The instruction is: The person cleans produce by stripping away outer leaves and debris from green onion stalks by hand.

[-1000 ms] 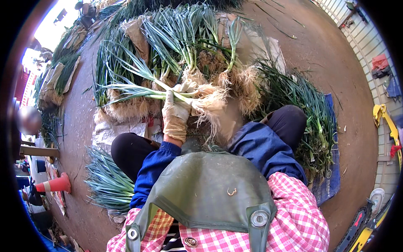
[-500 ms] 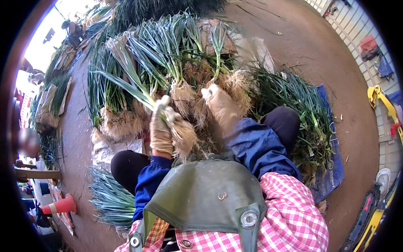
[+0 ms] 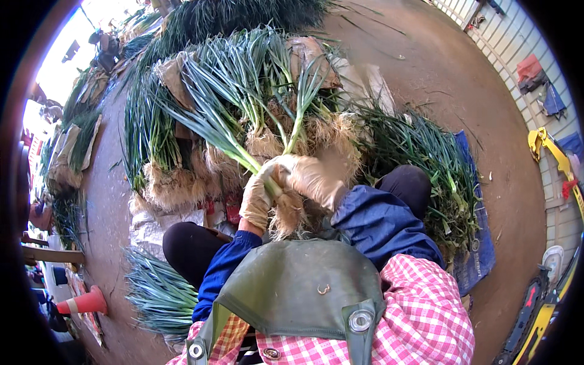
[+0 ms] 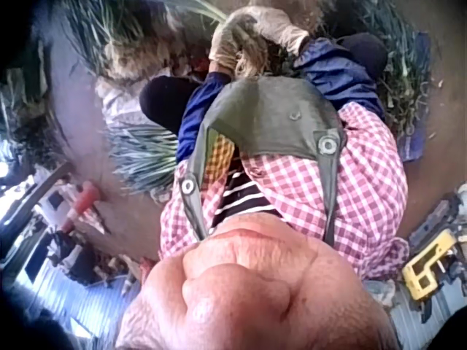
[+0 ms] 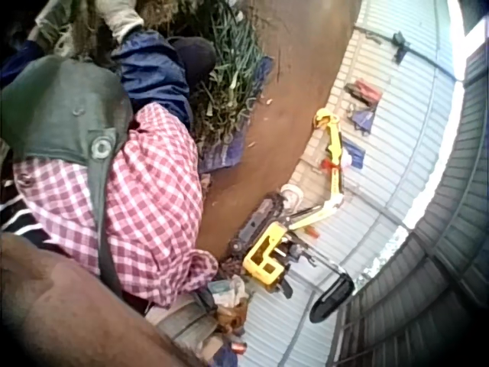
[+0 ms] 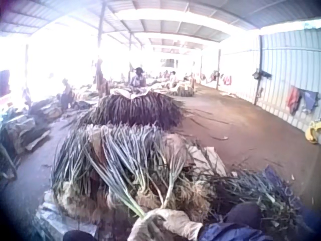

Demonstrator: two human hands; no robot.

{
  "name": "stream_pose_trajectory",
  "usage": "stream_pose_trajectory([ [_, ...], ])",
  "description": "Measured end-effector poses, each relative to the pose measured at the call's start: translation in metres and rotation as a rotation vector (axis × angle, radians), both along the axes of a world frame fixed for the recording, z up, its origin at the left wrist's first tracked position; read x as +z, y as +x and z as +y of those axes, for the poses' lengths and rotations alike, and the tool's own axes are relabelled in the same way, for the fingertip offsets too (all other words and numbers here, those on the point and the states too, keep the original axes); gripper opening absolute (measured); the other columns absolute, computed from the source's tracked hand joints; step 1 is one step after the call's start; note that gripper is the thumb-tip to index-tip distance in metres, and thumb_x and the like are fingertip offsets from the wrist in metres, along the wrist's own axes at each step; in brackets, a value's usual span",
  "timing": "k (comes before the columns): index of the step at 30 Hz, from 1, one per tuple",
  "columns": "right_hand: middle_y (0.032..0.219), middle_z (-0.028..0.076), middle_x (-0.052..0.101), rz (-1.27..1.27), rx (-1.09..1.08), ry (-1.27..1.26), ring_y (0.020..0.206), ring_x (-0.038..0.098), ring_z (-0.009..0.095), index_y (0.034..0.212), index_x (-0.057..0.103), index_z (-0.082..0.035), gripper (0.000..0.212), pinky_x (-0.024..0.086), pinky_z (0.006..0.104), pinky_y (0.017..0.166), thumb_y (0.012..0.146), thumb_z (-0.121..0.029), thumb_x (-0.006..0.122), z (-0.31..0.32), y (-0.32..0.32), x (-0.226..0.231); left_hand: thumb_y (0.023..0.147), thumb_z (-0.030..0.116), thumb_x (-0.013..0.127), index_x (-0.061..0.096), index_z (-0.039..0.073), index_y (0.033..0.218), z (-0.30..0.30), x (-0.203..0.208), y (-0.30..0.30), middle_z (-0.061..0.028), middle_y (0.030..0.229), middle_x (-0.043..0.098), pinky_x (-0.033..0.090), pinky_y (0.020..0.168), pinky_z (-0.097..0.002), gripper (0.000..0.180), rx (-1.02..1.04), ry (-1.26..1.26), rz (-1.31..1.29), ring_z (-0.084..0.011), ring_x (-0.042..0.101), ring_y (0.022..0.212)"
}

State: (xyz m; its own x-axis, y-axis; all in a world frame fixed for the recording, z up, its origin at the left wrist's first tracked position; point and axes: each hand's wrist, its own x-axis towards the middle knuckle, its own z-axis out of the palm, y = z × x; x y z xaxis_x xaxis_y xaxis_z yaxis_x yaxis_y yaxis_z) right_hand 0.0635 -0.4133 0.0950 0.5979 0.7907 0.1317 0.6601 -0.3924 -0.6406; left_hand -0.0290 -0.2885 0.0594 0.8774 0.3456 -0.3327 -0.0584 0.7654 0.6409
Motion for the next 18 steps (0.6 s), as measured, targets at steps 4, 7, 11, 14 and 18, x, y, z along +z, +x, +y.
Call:
stream_pose_trajectory([
  [4,0.094,0.014,0.066,0.086,0.201,0.049,0.085,0.064,0.027,0.108,0.061,-0.007,0.030,0.051,0.0342,0.077,0.084,-0.025,0.061,-0.013,0.008,-0.009,0.085,0.012,0.064,0.064,-0.001,0.100,-0.004,-0.015,0.001,-0.0056,0.075,0.064,0.048,0.054,-0.0258,0.020,-0.029,0.047,0.073,-0.0164,0.059,0.060],
  [7,0.096,0.015,0.066,0.410,-0.097,0.035,0.086,0.064,0.028,0.106,0.061,-0.005,0.034,0.050,0.0353,0.075,0.086,-0.032,0.061,0.013,0.006,0.030,0.081,0.012,0.068,0.065,-0.001,0.093,0.000,-0.012,-0.007,-0.0061,0.070,0.063,0.049,0.055,-0.0274,0.018,0.083,0.083,0.106,-0.0161,0.059,0.059],
  [11,0.100,0.020,0.066,-0.003,-0.153,-0.435,0.095,0.063,0.035,0.109,0.063,-0.004,0.061,0.050,0.0419,0.079,0.077,-0.056,0.061,0.033,0.055,0.001,0.077,0.014,0.072,0.064,0.004,0.089,-0.017,-0.001,-0.002,-0.0019,0.076,0.061,0.049,0.059,-0.0290,0.018,0.045,0.254,0.010,-0.0132,0.057,0.066],
  [14,0.088,0.016,0.068,-0.099,0.020,-0.610,0.085,0.065,0.035,0.095,0.069,-0.010,0.040,0.051,0.0451,0.077,0.079,-0.045,0.060,0.048,0.042,-0.010,0.073,0.012,0.072,0.063,0.006,0.081,-0.020,-0.021,-0.004,-0.0001,0.071,0.059,0.044,0.053,-0.0265,0.013,0.116,0.239,0.161,-0.0110,0.052,0.059],
  [18,0.062,0.006,0.059,0.566,0.021,-0.165,0.046,0.055,0.017,0.092,0.062,-0.005,0.022,0.044,0.0298,0.043,0.090,-0.026,0.057,0.031,0.027,-0.027,0.075,0.004,0.067,0.062,0.005,0.080,-0.025,-0.002,-0.010,0.0000,0.068,0.059,0.042,0.052,-0.0239,0.008,0.152,0.128,-0.016,-0.0096,0.053,0.057],
])
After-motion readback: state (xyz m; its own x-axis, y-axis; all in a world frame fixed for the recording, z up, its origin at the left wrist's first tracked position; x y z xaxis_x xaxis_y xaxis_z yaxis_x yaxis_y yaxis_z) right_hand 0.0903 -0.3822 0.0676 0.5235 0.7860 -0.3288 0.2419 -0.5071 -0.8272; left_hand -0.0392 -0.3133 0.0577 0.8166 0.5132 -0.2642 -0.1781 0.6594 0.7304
